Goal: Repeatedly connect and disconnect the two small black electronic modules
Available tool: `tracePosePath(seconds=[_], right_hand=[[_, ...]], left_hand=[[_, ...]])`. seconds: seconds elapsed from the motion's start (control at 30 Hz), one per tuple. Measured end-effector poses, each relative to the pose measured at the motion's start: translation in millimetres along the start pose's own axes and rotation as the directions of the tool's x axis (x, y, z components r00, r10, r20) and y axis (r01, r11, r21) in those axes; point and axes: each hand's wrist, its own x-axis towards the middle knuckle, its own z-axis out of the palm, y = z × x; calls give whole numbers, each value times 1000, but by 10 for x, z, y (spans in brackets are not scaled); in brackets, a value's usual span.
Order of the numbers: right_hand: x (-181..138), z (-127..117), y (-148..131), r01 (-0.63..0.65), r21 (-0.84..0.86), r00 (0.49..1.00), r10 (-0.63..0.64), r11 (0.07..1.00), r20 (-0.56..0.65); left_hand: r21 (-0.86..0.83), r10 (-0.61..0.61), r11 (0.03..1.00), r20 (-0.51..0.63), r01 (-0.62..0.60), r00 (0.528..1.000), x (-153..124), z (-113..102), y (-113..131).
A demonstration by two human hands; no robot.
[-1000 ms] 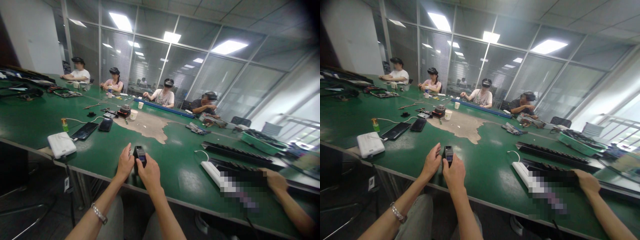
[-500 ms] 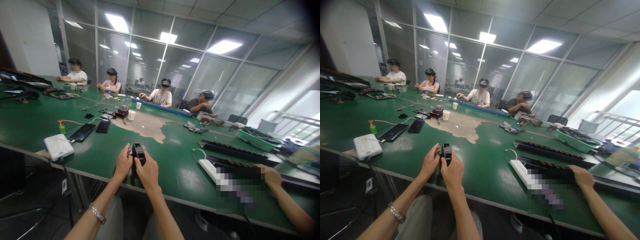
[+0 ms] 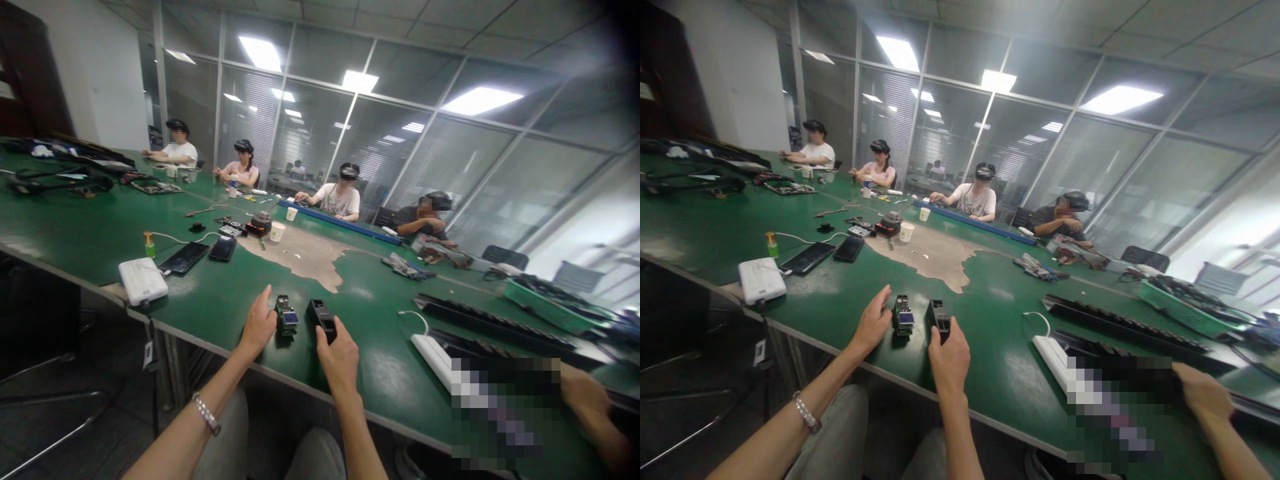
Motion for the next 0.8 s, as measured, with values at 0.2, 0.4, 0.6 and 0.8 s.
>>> tracePosePath(seconds=[0.2, 0.4, 0.6, 0.8], right_hand=[[-66, 78, 92, 132, 0, 989, -132, 991, -67], [15, 17, -88, 69, 96, 997, -65, 993, -49], [129, 1, -631, 100, 295, 995, -93, 950, -36], [34, 121, -848, 203, 170, 978, -208, 964, 9]], left_hand=[[-40, -17, 999, -24, 16, 1000, -10, -12, -30], [-69, -20, 998, -51, 16, 999, -9, -7, -72], [-43, -14, 999, -62, 11, 998, -7, -25, -70], [-71, -18, 997, -79, 13, 997, -7, -38, -68]])
